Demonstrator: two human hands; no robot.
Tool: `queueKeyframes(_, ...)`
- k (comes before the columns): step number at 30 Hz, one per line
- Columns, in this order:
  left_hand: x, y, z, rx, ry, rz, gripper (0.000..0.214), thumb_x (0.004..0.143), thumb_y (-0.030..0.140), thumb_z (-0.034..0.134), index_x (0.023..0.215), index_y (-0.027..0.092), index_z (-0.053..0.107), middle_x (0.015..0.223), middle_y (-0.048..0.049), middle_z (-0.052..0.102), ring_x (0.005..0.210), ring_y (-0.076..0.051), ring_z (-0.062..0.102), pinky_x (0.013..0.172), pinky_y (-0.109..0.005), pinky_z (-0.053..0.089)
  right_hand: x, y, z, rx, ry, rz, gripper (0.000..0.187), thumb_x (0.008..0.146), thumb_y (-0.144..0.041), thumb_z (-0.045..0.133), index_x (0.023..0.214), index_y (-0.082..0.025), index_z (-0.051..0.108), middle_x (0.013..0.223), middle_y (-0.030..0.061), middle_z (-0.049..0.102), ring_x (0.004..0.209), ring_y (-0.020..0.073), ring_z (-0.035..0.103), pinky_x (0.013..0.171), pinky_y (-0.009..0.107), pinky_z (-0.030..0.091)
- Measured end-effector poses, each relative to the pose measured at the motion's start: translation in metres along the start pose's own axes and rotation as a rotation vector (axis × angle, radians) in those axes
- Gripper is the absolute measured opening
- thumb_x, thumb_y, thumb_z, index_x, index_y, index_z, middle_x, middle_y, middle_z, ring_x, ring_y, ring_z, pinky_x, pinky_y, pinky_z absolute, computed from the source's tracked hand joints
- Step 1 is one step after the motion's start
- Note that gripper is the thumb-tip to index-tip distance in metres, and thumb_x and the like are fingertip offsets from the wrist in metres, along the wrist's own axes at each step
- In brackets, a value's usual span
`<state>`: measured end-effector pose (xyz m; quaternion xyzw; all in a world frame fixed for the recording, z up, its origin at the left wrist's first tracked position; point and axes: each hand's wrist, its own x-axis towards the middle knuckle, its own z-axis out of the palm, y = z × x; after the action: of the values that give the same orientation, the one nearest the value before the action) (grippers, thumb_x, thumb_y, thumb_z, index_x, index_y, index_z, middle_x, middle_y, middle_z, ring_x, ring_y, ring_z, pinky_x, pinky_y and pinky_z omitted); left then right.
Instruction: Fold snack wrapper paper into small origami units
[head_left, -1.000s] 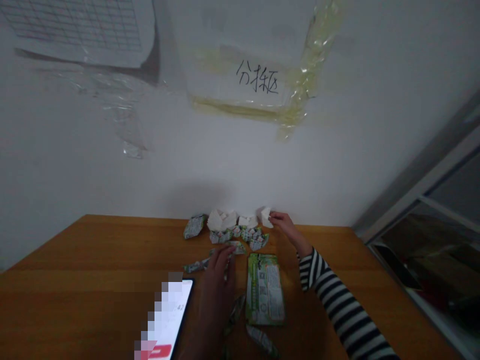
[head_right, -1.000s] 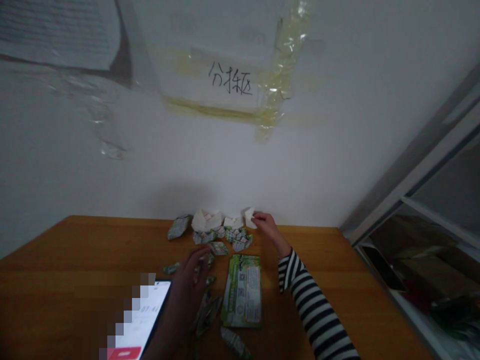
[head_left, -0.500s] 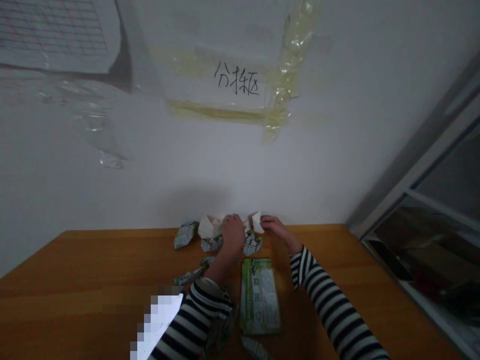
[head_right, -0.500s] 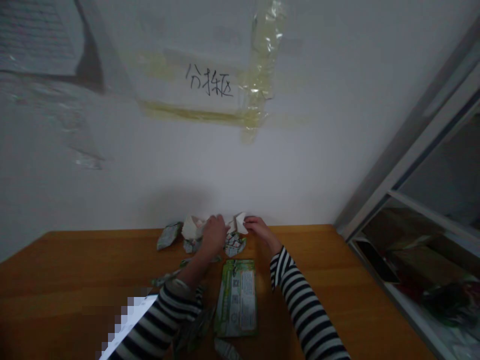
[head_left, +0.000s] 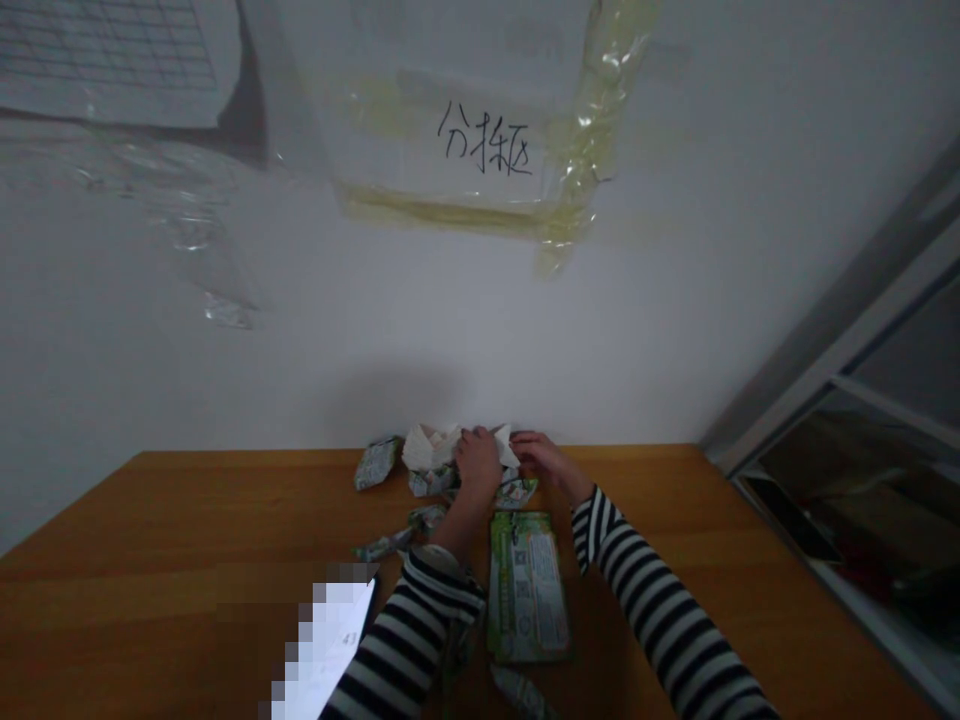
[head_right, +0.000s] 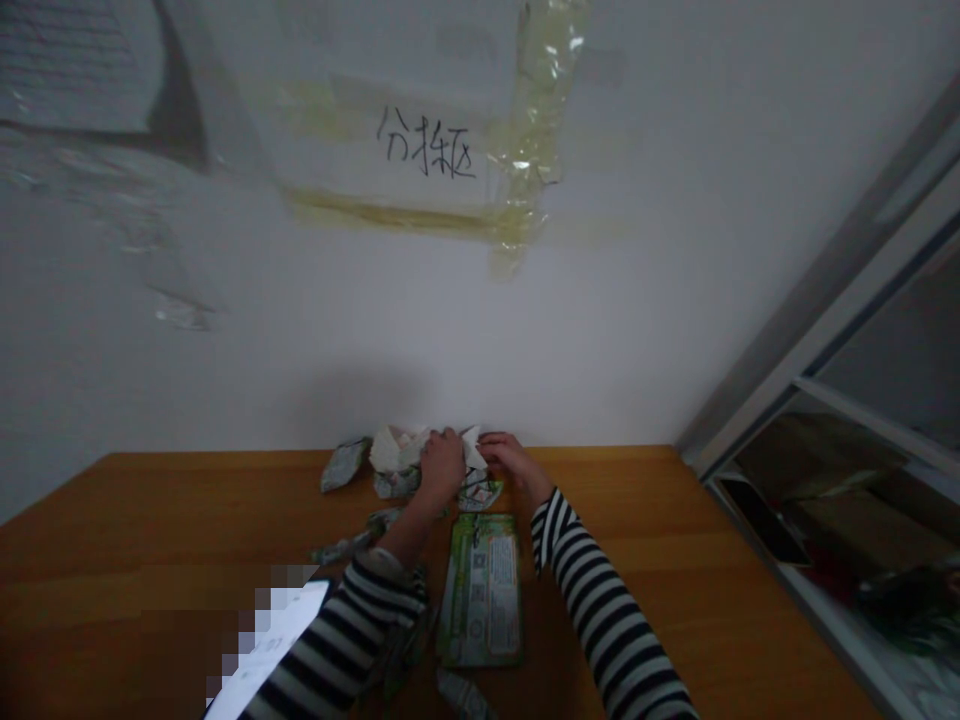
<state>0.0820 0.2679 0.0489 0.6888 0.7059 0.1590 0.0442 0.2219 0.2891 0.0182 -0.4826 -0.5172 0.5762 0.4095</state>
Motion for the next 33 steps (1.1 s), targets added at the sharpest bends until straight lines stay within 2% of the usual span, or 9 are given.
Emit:
queueKeyframes(5, 0.005, -0.003, -0.005, -0.082, 0.061, 0.095, 0.026, 0.085, 0.009, 0.045, 0.111, 0.011, 0.05, 0.118, -0.0178, 0.05, 0.109, -0.028, 0.052, 0.089, -0.038, 0.043, -0.008, -0.005, -0.001, 0.06, 0.058, -0.029, 0.024, 0.059, -0.032, 0.073, 0.079, -0.018, 0.071, 0.082, 0.0021, 0.07, 0.076, 0.0176, 0.061, 0.066, 0.027, 0.046)
queueKeyframes(9, 0.004, -0.003, -0.012, -0.394, 0.174, 0.195, 0.033, 0.079, 0.008, 0.055, 0.112, 0.013, 0.05, 0.119, -0.0138, 0.047, 0.106, -0.024, 0.054, 0.094, -0.036, 0.043, -0.017, -0.011, 0.0, 0.121, 0.072, -0.059, 0.022, 0.061, -0.03, 0.071, 0.08, -0.019, 0.072, 0.084, 0.0027, 0.07, 0.074, 0.0168, 0.062, 0.068, 0.027, 0.045)
queueKeyframes(12, -0.007, -0.008, -0.016, -0.661, 0.247, 0.242, 0.05, 0.074, 0.009, 0.062, 0.121, 0.015, 0.045, 0.124, -0.0125, 0.043, 0.115, -0.023, 0.051, 0.1, -0.034, 0.041, -0.034, -0.017, 0.003, 0.147, 0.069, -0.088, 0.019, 0.062, -0.028, 0.069, 0.078, -0.019, 0.072, 0.082, 0.0023, 0.07, 0.072, 0.0161, 0.061, 0.068, 0.027, 0.044)
queueKeyframes(14, -0.018, -0.016, -0.016, -0.826, 0.276, 0.174, 0.073, 0.067, 0.012, 0.07, 0.132, 0.016, 0.036, 0.132, -0.0149, 0.038, 0.117, -0.023, 0.051, 0.1, -0.035, 0.043, -0.05, -0.021, 0.008, 0.149, 0.044, -0.128, 0.019, 0.063, -0.026, 0.069, 0.08, -0.019, 0.073, 0.082, 0.0025, 0.071, 0.073, 0.0167, 0.061, 0.067, 0.027, 0.044)
queueKeyframes(16, -0.031, -0.027, -0.016, -0.975, 0.234, 0.074, 0.091, 0.06, 0.018, 0.077, 0.138, 0.017, 0.03, 0.138, -0.0168, 0.036, 0.113, -0.025, 0.055, 0.093, -0.036, 0.048, -0.068, -0.024, 0.015, 0.171, 0.011, -0.147, 0.018, 0.065, -0.025, 0.068, 0.082, -0.019, 0.073, 0.081, 0.0024, 0.071, 0.072, 0.0173, 0.062, 0.068, 0.027, 0.044)
queueKeyframes(20, -0.063, -0.05, -0.016, -1.236, -0.083, 0.006, 0.051, 0.06, 0.029, 0.078, 0.105, 0.014, 0.058, 0.1, -0.0087, 0.067, 0.093, -0.025, 0.064, 0.086, -0.041, 0.052, -0.102, -0.023, 0.041, 0.23, 0.011, -0.143, 0.014, 0.065, -0.024, 0.07, 0.078, -0.019, 0.073, 0.075, 0.0017, 0.071, 0.067, 0.0165, 0.062, 0.065, 0.026, 0.045)
queueKeyframes(24, -0.096, -0.069, -0.027, -1.513, -0.109, -0.027, 0.054, 0.064, 0.031, 0.078, 0.11, 0.015, 0.054, 0.107, -0.01, 0.068, 0.096, -0.024, 0.066, 0.087, -0.039, 0.052, -0.125, -0.025, 0.065, 0.311, 0.047, -0.132, 0.019, 0.067, -0.025, 0.069, 0.085, -0.02, 0.074, 0.08, 0.0021, 0.072, 0.07, 0.0176, 0.063, 0.066, 0.027, 0.046)
queueKeyframes(30, -0.115, -0.094, -0.049, -1.294, -0.198, 0.052, 0.052, 0.062, 0.028, 0.079, 0.108, 0.016, 0.059, 0.108, -0.0093, 0.068, 0.101, -0.026, 0.065, 0.083, -0.038, 0.055, -0.14, -0.04, 0.066, 0.024, 0.244, -0.326, 0.012, 0.072, -0.032, 0.07, 0.075, -0.02, 0.071, 0.082, 0.0037, 0.071, 0.076, 0.0196, 0.063, 0.07, 0.029, 0.05)
queueKeyframes(33, -0.117, -0.097, -0.06, -1.172, -0.22, 0.156, 0.048, 0.061, 0.021, 0.078, 0.107, 0.018, 0.063, 0.105, -0.0087, 0.069, 0.099, -0.026, 0.064, 0.08, -0.036, 0.055, -0.147, -0.046, 0.065, -0.193, 0.158, -0.383, 0.01, 0.075, -0.03, 0.07, 0.075, -0.02, 0.072, 0.084, 0.0042, 0.072, 0.077, 0.0203, 0.065, 0.073, 0.031, 0.051)
